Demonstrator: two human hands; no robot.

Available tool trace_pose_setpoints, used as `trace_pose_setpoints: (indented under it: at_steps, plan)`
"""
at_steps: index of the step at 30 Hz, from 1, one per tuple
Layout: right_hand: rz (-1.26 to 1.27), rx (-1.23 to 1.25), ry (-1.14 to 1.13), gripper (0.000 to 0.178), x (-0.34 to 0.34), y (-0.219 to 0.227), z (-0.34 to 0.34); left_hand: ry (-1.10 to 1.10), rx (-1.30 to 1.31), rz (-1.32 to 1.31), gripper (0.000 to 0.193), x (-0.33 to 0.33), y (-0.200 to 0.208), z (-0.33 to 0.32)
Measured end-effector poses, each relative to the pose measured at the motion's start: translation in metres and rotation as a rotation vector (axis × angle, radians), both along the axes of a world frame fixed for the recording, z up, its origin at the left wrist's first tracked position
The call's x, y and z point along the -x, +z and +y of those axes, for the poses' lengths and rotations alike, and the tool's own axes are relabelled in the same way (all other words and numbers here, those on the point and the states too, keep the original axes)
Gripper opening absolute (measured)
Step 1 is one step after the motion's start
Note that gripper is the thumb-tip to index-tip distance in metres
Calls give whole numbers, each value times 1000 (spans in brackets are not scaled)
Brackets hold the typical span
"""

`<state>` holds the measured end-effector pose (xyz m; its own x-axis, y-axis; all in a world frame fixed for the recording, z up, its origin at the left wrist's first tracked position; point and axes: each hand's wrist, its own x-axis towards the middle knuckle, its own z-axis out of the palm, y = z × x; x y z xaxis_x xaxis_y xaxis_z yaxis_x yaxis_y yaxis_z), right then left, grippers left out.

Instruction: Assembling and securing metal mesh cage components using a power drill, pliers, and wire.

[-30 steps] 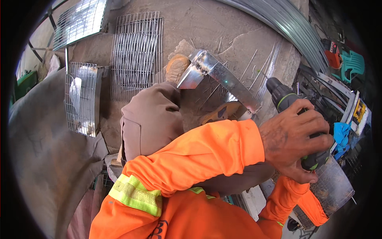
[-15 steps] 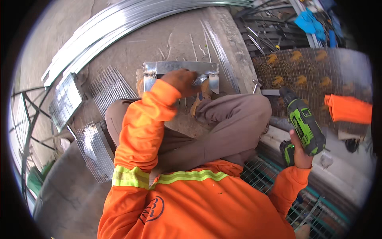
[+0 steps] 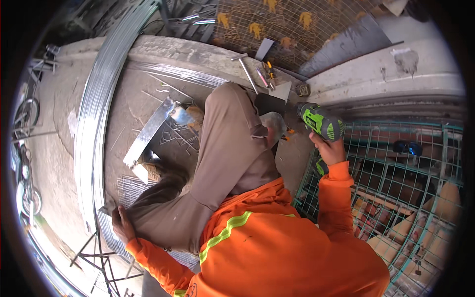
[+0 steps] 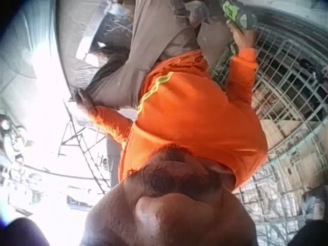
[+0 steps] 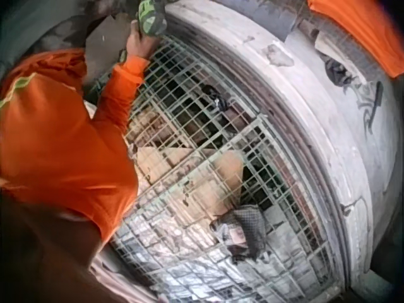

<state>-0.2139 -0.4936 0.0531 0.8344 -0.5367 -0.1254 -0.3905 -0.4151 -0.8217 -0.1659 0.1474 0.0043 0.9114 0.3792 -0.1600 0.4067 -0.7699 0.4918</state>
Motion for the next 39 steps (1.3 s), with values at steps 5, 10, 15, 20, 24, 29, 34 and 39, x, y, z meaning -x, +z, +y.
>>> trace_pose_setpoints:
  at_steps: [5,10,15,20,24,29,34,39]
  plan:
    - [163,70,8,29,-3,-25,-40,-144,-83,100,49,-22,-9,2]
    - [173,57,-41,25,-18,-47,-51,-129,-97,134,53,-23,-7,0]
    - [261,70,9,20,-53,-55,-55,-45,-71,202,51,-22,-4,-1]
    - [286,101,143,18,-116,-50,-51,-10,-77,154,46,-29,-7,-10]
    - [103,3,299,19,-197,-37,-24,37,-44,164,42,-32,3,-14]
    - [-142,-185,421,29,-308,-40,51,193,-65,197,33,-31,23,-27]
    - [-156,-111,610,48,-372,-196,6,58,-66,303,43,-56,13,-18]
    - [246,-609,409,41,-383,-267,90,195,-1,316,40,-21,24,-16]
